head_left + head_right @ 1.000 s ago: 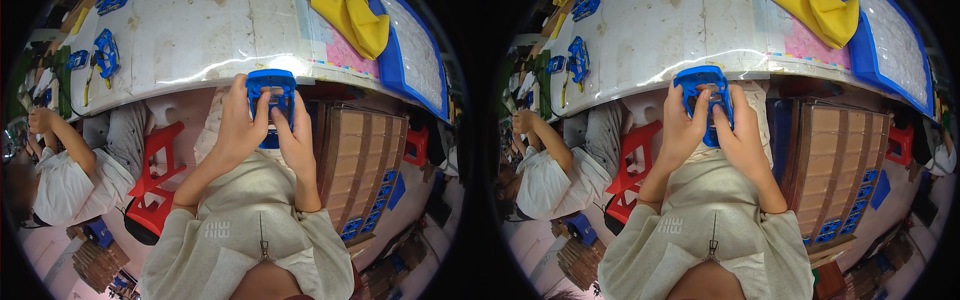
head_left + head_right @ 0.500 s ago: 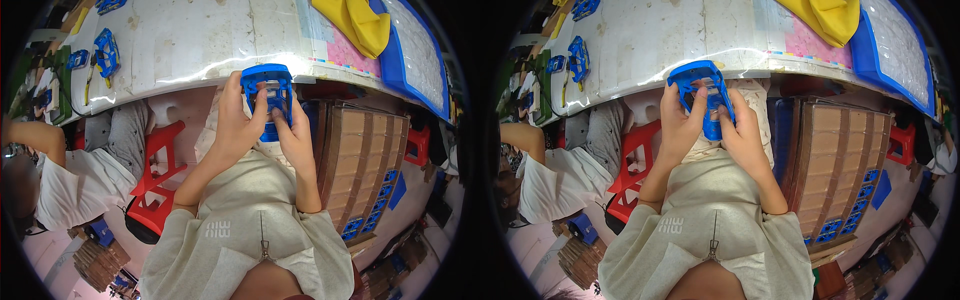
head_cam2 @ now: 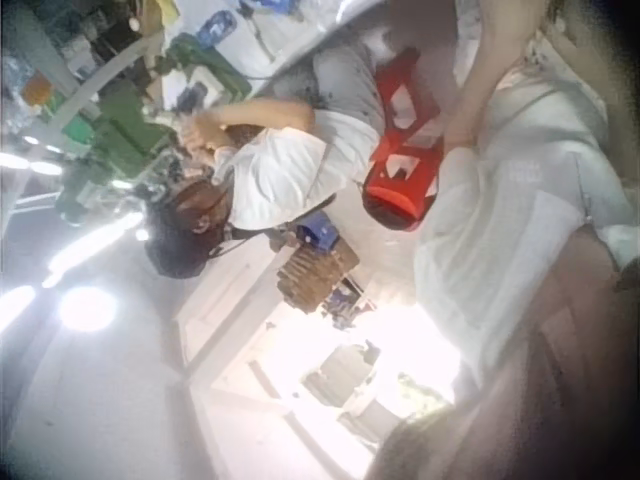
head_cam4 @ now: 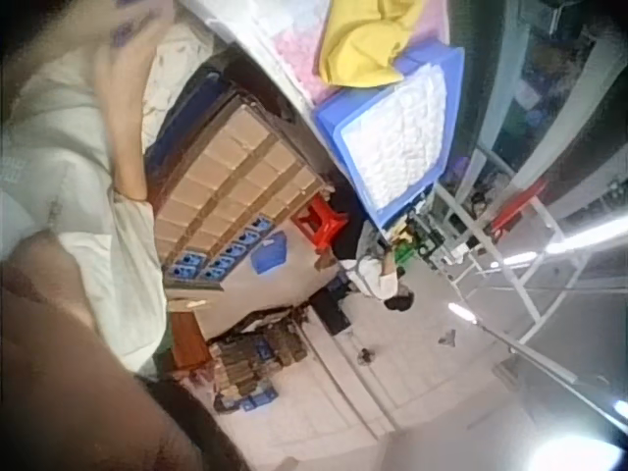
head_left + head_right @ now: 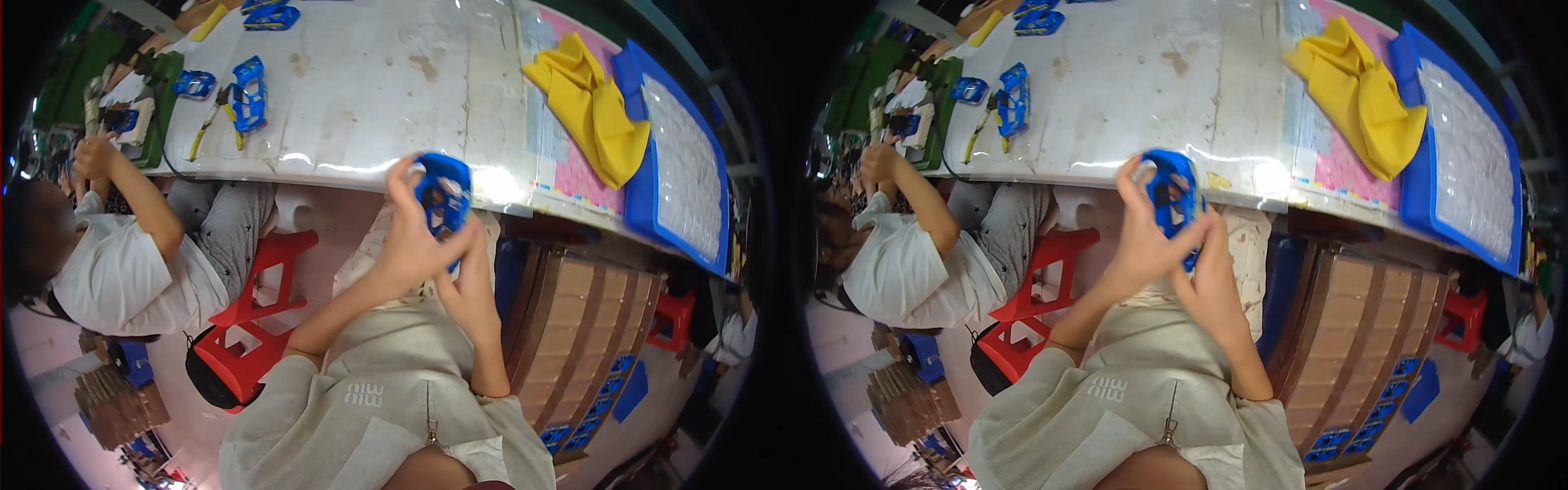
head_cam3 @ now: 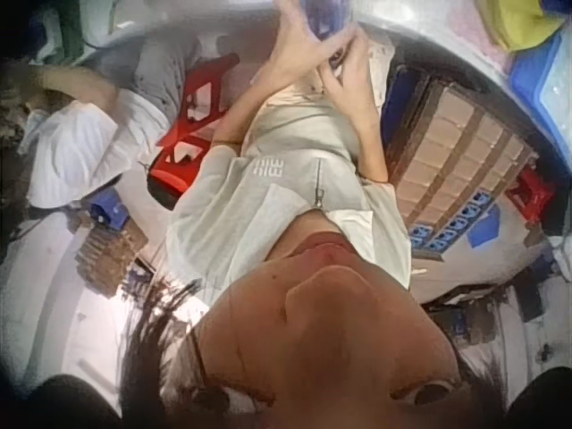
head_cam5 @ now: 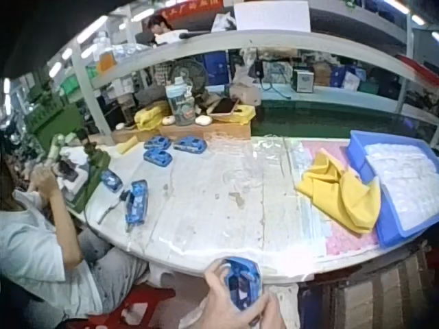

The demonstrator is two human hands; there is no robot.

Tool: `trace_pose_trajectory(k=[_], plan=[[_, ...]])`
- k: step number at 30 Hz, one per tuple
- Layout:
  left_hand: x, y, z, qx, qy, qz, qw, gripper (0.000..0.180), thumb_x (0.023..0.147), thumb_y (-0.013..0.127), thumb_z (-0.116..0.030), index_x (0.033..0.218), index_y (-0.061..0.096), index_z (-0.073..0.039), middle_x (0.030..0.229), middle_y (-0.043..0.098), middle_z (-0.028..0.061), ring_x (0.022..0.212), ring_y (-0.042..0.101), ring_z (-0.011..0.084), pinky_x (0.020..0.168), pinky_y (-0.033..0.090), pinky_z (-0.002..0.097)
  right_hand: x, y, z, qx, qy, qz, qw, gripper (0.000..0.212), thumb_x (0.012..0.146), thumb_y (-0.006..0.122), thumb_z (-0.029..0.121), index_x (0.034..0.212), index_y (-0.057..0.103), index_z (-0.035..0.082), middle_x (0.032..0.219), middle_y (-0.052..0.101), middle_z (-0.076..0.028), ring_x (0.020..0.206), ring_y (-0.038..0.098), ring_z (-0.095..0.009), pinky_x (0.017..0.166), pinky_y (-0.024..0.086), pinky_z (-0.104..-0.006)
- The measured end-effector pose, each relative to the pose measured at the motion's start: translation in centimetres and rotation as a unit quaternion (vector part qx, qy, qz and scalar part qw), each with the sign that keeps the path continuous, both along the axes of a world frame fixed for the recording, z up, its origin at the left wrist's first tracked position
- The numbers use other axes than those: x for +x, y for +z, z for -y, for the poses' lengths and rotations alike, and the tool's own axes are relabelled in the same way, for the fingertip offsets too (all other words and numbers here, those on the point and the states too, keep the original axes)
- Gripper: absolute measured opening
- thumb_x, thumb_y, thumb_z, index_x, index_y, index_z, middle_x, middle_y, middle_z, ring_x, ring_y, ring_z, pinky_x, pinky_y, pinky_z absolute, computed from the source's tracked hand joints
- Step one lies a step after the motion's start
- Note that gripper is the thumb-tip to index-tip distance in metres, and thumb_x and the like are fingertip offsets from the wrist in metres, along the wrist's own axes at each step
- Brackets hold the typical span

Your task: Assembling plastic toy car shells by manually inserting windows and internal components.

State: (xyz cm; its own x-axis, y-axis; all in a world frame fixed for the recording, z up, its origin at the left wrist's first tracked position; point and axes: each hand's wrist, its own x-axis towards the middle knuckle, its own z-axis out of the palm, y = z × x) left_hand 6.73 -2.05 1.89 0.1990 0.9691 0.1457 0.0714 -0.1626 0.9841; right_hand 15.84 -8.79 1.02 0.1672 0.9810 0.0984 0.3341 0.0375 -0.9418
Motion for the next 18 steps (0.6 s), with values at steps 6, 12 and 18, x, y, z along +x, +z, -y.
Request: trace_pose_trajectory(k=[6,12,18], plan=[[-8.9,1.8,-13.9,0.123,0.158,-0.297,0.933,0.067,0.074,0.067,-0.028,0.118,0.032,0.009,0.104,0.05,0.0233,0.091,0.054,0.0287,0.075,0.046,0.0345,0.6,0.3,-0.6,0.071,0.071,-0.129,0.987,0.062,0.081,0.058,0.01,0.133,0.027,-0.002,0.129,0.035,-0.019,0.11,0.047,-0.026,0.094,0.037,-0.0364],[-10.5,0.9,-18.3,0.124,0.24,-0.595,0.757,0.064,0.07,0.066,-0.032,0.109,0.04,0.011,0.099,0.053,0.0246,0.092,0.052,0.0352,0.077,0.041,0.0426,2.4,-0.6,-0.2,0.075,0.035,-0.108,0.991,0.036,0.081,0.054,0.007,0.116,0.047,-0.002,0.122,0.044,-0.016,0.101,0.053,-0.023,0.088,0.042,-0.0331],[-4.3,0.4,-21.2,0.344,0.157,-0.523,0.764,0.05,0.071,0.064,-0.023,0.111,0.048,0.002,0.098,0.055,0.0197,0.091,0.052,0.0333,0.077,0.04,0.0447,4.3,-0.9,1.2,0.067,-0.017,-0.111,0.991,0.027,0.082,0.051,0.004,0.108,0.052,-0.001,0.118,0.048,-0.015,0.098,0.055,-0.021,0.084,0.044,-0.0312]])
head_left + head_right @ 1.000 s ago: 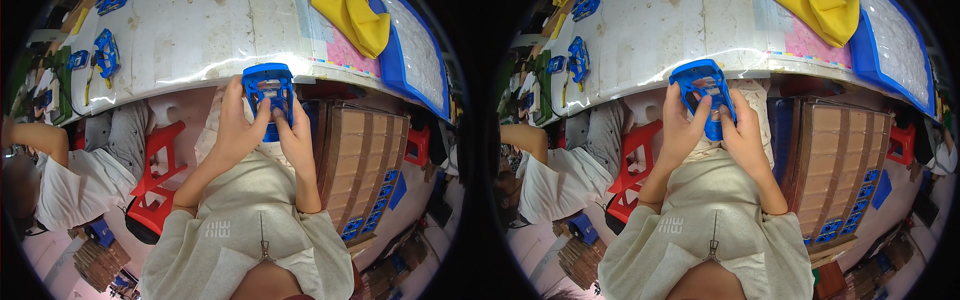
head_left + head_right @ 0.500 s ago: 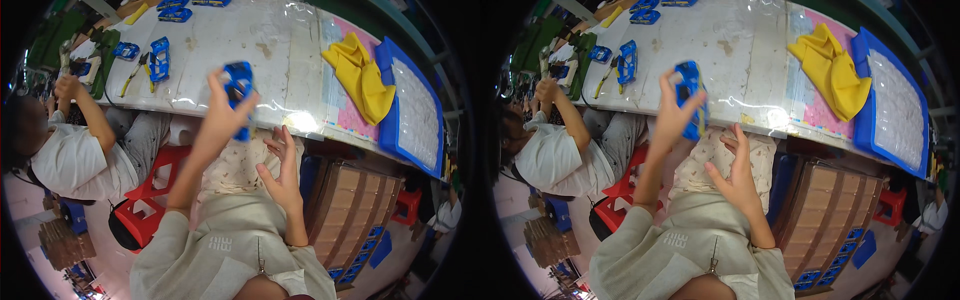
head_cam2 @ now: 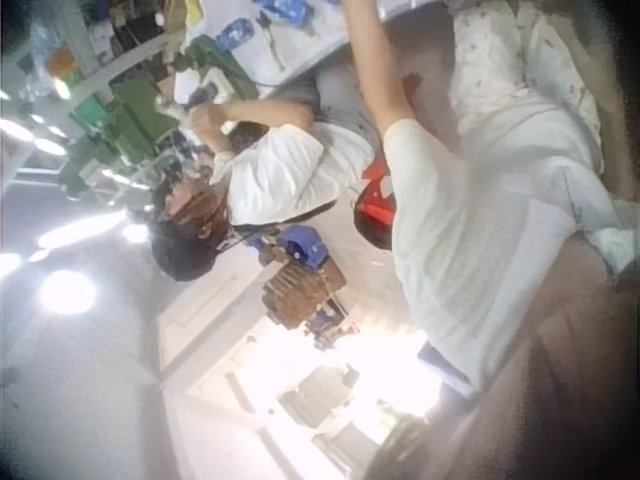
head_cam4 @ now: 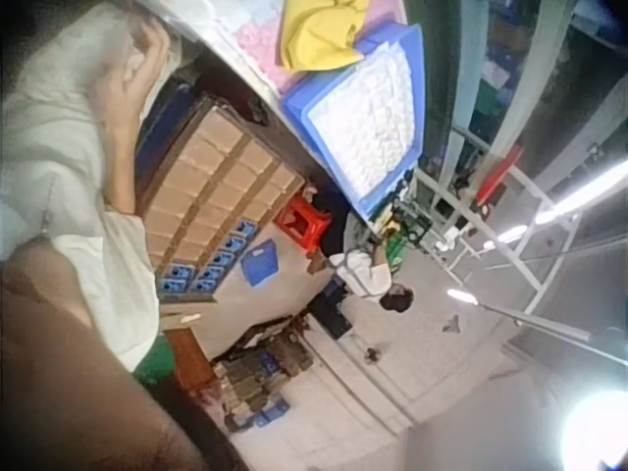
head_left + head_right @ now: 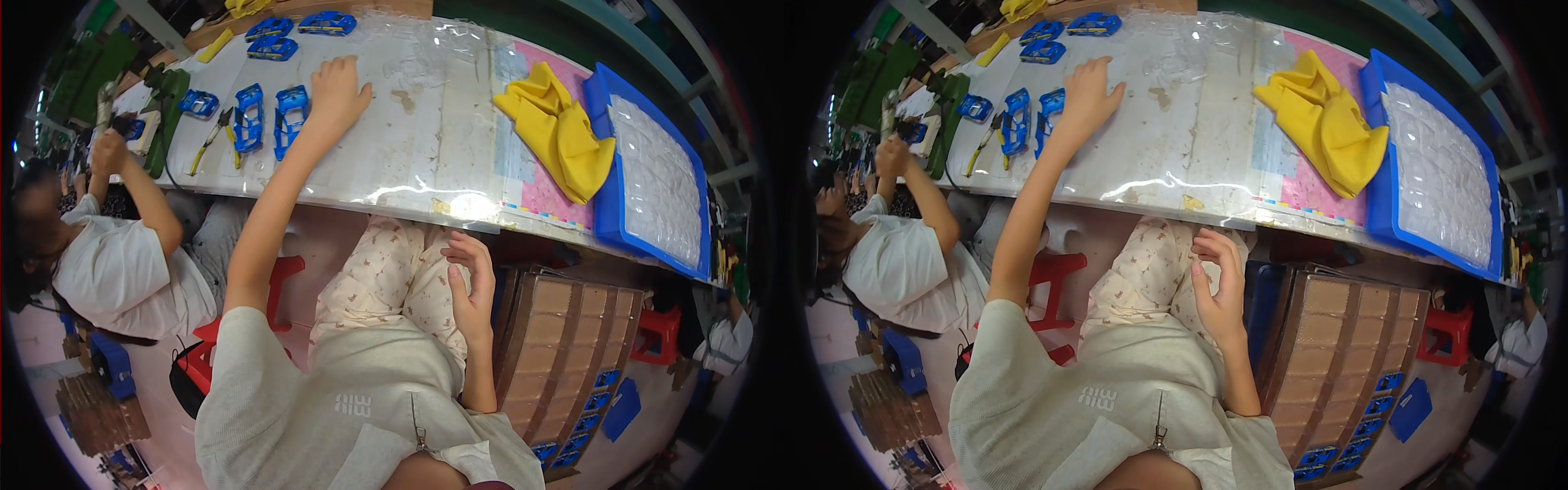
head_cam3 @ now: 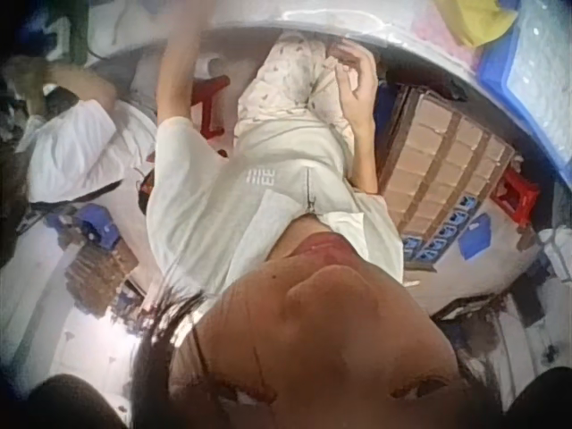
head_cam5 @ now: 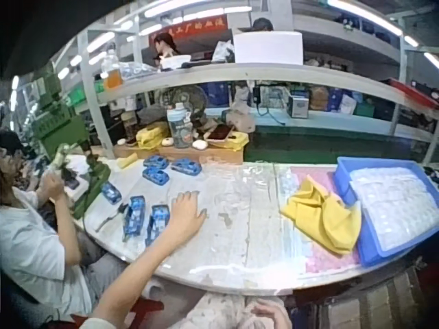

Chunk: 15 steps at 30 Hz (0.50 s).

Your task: Assembling plastic toy car shells by manually inserting windows and internal components.

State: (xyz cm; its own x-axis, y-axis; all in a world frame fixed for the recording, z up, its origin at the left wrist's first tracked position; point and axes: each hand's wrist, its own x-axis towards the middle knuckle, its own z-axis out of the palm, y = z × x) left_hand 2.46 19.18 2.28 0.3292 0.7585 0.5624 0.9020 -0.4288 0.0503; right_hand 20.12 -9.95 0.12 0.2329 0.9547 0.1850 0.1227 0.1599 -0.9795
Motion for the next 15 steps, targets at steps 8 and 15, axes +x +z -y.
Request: trace_pose_trajectory(k=[8,15], plan=[[2.9,-2.7,-10.3,-0.198,-0.253,0.079,0.944,0.042,0.075,0.06,-0.012,0.116,0.053,-0.008,0.091,0.062,0.013,0.079,0.06,0.0244,0.066,0.048,0.0322,4.9,0.2,3.8,0.036,-0.154,0.144,0.977,0.016,0.077,0.054,0.0,0.092,0.057,0.001,0.109,0.054,-0.014,0.095,0.054,-0.025,0.082,0.043,-0.0315],[0.4,0.4,-10.4,-0.016,-0.104,-0.054,0.993,0.025,0.078,0.056,-0.011,0.101,0.056,-0.004,0.083,0.062,0.0143,0.076,0.061,0.0283,0.068,0.047,0.0345,19.0,-6.5,16.6,-0.099,-0.552,0.248,0.79,0.008,0.079,0.052,0.002,0.086,0.056,0.001,0.084,0.056,-0.012,0.082,0.054,-0.023,0.074,0.043,-0.0313]])
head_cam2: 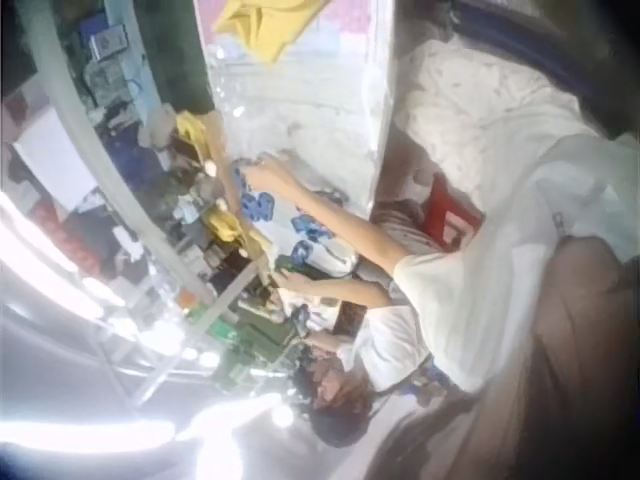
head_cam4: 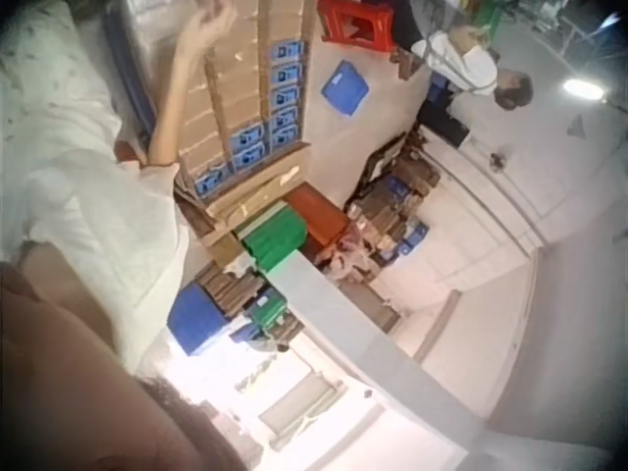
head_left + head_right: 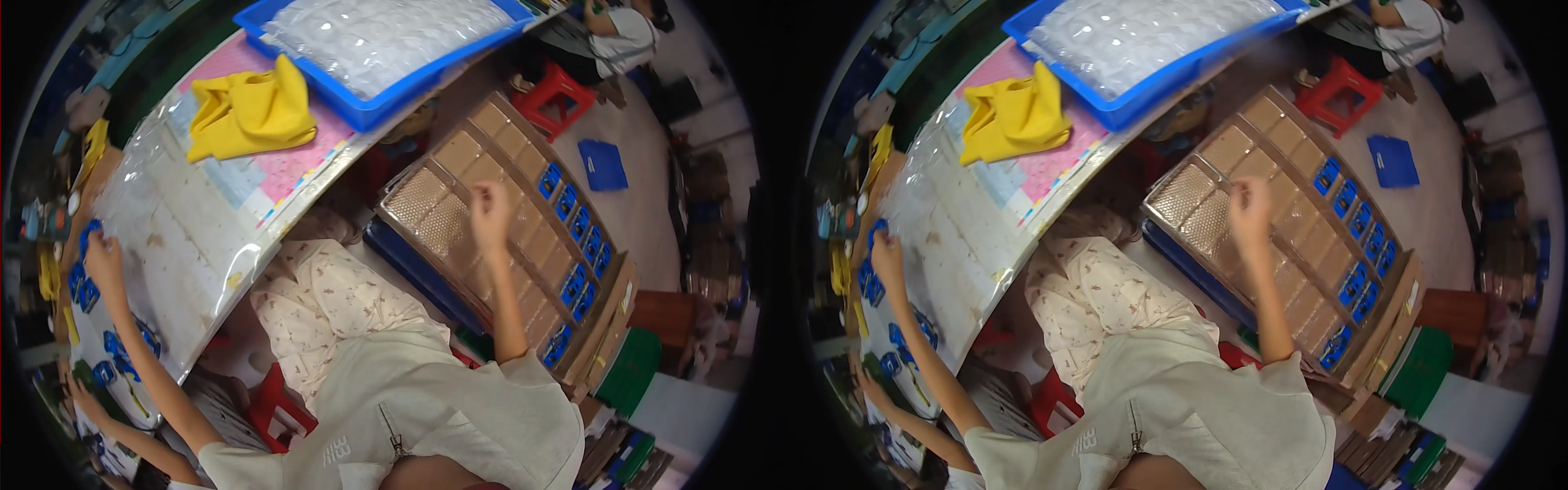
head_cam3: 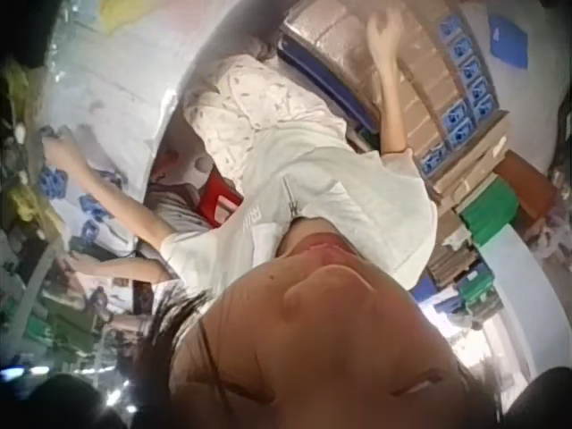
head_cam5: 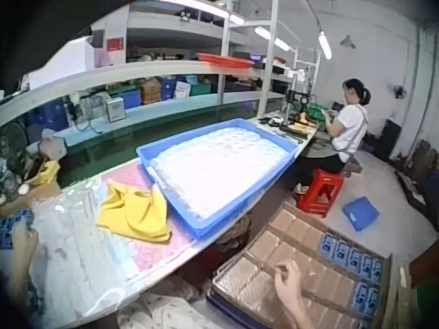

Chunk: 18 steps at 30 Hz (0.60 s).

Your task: Assembling plastic toy car shells by manually inserting windows and internal components.

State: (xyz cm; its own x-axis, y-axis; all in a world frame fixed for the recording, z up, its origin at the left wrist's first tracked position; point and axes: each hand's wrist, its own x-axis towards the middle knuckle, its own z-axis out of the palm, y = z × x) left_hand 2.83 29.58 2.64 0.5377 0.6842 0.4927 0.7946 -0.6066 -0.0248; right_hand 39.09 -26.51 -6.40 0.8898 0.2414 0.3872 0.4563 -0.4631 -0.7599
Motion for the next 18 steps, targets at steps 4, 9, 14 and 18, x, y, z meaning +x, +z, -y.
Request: trace_pose_trajectory(k=[4,9,14,18], plan=[[-0.2,3.9,5.8,-0.043,0.023,0.054,0.997,0.018,0.083,0.054,-0.014,0.097,0.057,-0.002,0.084,0.063,0.0125,0.073,0.062,0.0235,0.068,0.047,0.0314,11.4,-4.3,10.5,-0.231,-0.236,0.127,0.935,0.023,0.075,0.055,0.012,0.091,0.057,-0.004,0.091,0.058,-0.022,0.089,0.054,-0.036,0.08,0.043,-0.0412],[2.9,4.0,13.7,-0.541,-0.154,0.085,0.823,0.014,0.085,0.057,-0.016,0.087,0.059,-0.002,0.078,0.059,0.0002,0.071,0.054,0.0065,0.058,0.04,0.02,20.1,-8.4,18.4,-0.304,-0.26,-0.006,0.916,0.047,0.078,0.056,0.025,0.115,0.05,-0.003,0.112,0.054,-0.027,0.105,0.051,-0.041,0.092,0.039,-0.043],[5.7,2.2,15.0,-0.529,-0.229,0.023,0.817,0.015,0.079,0.061,-0.012,0.086,0.061,0.001,0.065,0.052,-0.001,0.062,0.047,0.0063,0.059,0.04,0.0228,23.0,-12.3,22.8,-0.311,-0.249,-0.082,0.914,0.051,0.078,0.056,0.034,0.118,0.045,0.004,0.113,0.054,-0.025,0.103,0.052,-0.04,0.088,0.041,-0.0419],[4.8,1.9,15.8,-0.519,-0.183,0.028,0.835,0.016,0.076,0.06,-0.01,0.088,0.06,0.001,0.066,0.055,0.0041,0.065,0.051,0.0119,0.063,0.042,0.0266,23.6,-12.5,21.5,-0.314,-0.2,-0.072,0.926,0.053,0.078,0.057,0.034,0.12,0.044,0.005,0.11,0.055,-0.026,0.102,0.052,-0.041,0.086,0.041,-0.0422]])
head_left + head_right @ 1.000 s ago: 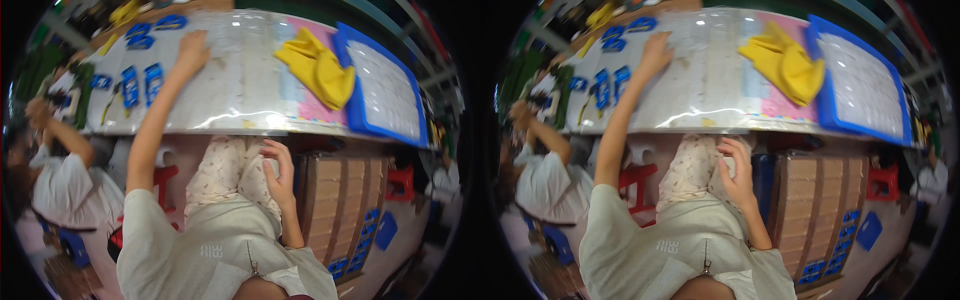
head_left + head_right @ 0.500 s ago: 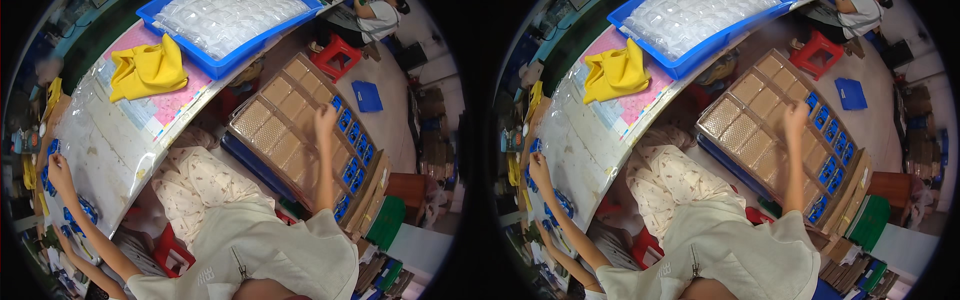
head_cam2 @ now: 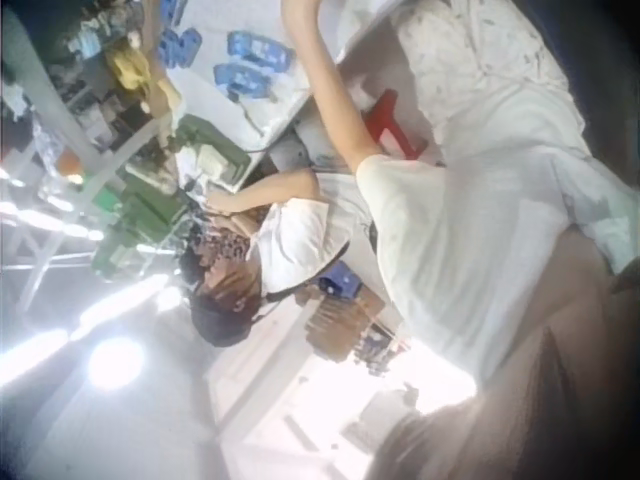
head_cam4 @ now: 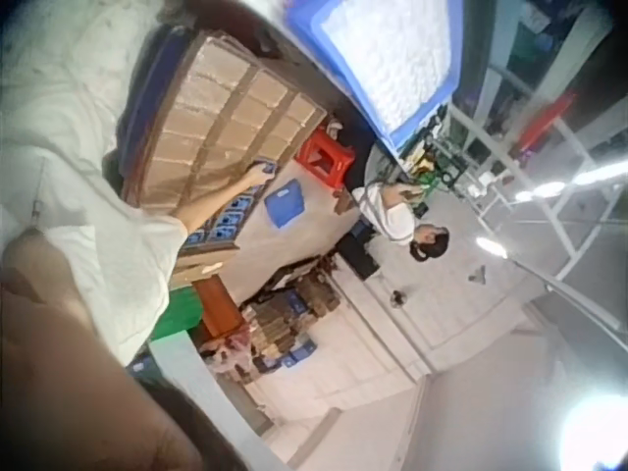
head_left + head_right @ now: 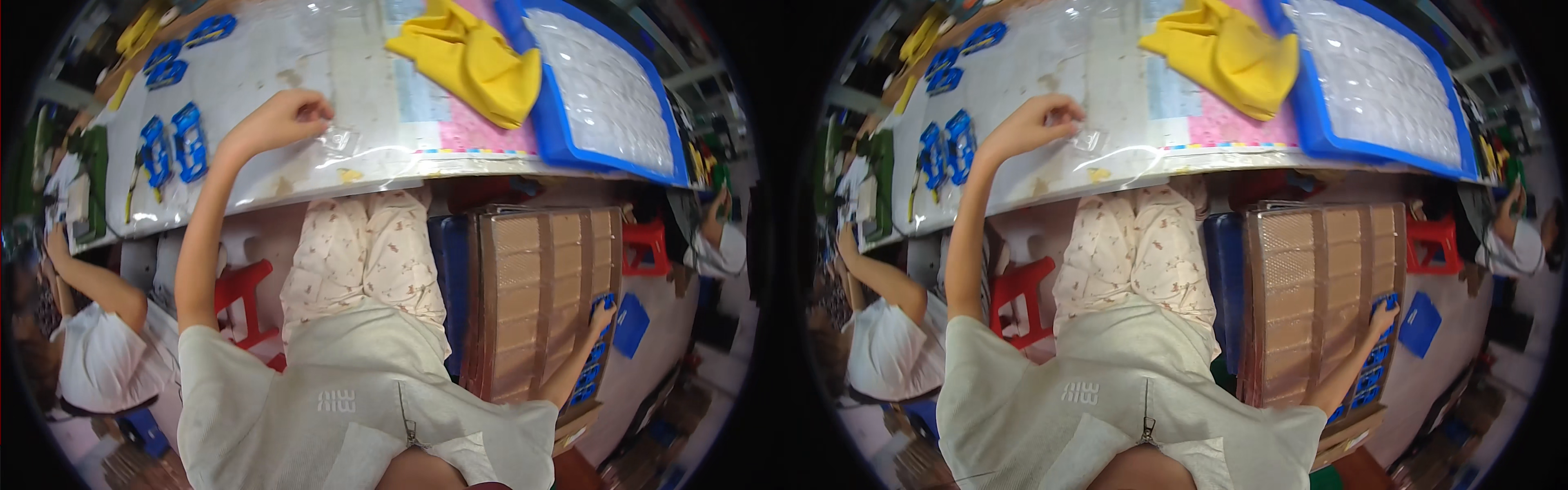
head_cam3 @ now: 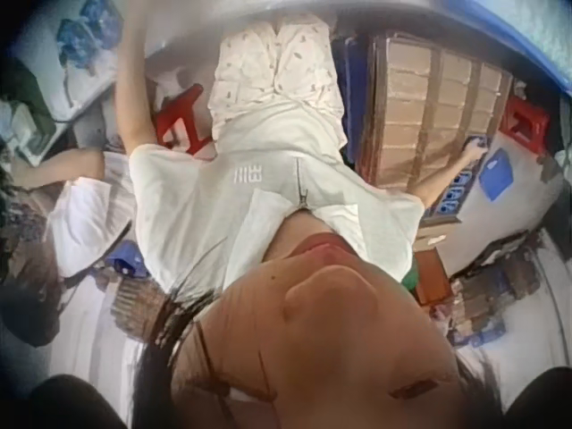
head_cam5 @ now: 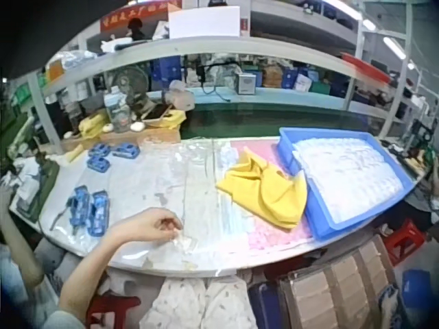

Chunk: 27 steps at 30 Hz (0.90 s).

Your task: Assembling plastic toy car shells by manually inserting windows and internal components.

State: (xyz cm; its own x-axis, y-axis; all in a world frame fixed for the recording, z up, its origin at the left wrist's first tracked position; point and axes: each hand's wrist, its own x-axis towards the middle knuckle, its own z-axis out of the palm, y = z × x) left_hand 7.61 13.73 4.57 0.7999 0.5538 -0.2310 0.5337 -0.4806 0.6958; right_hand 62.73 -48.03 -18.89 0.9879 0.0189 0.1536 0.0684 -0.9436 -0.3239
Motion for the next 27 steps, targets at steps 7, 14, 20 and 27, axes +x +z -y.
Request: trace_pose_trajectory(k=[7,14,20,27], plan=[[-1.3,-0.3,1.4,0.315,0.128,0.232,0.912,0.009,0.075,0.056,-0.005,0.083,0.059,-0.001,0.078,0.056,0.0109,0.075,0.054,0.0254,0.068,0.043,0.0328,1.1,0.2,0.9,0.0,-0.01,0.029,1.0,0.058,0.074,0.066,0.034,0.118,0.045,0.002,0.11,0.055,-0.026,0.101,0.052,-0.041,0.087,0.041,-0.0423],[-1.7,-2.4,7.4,0.4,0.099,0.212,0.886,0.022,0.075,0.062,-0.017,0.089,0.056,0.0,0.088,0.056,0.0129,0.086,0.052,0.0283,0.079,0.039,0.0381,-5.6,8.1,-4.2,0.087,-0.015,0.254,0.963,0.055,0.072,0.073,0.027,0.112,0.047,0.0,0.107,0.055,-0.025,0.093,0.056,-0.037,0.079,0.045,-0.0409],[2.6,-5.4,11.5,0.338,0.009,0.172,0.925,0.04,0.073,0.066,-0.028,0.099,0.05,-0.002,0.111,0.046,0.0162,0.106,0.044,0.0303,0.096,0.031,0.0437,-20.3,15.1,-18.4,0.611,0.128,-0.117,0.773,0.043,0.082,0.057,0.011,0.122,0.039,0.006,0.114,0.051,-0.017,0.1,0.055,-0.026,0.083,0.048,-0.0394],[2.4,-7.1,12.5,0.375,-0.068,0.223,0.897,0.018,0.07,0.057,-0.003,0.088,0.054,-0.001,0.1,0.055,0.0109,0.104,0.051,0.0252,0.097,0.036,0.0421,-33.9,16.5,-29.2,0.643,0.208,-0.479,0.561,0.057,0.079,0.047,0.028,0.131,0.031,0.011,0.117,0.051,-0.019,0.096,0.055,-0.034,0.08,0.048,-0.0451]])
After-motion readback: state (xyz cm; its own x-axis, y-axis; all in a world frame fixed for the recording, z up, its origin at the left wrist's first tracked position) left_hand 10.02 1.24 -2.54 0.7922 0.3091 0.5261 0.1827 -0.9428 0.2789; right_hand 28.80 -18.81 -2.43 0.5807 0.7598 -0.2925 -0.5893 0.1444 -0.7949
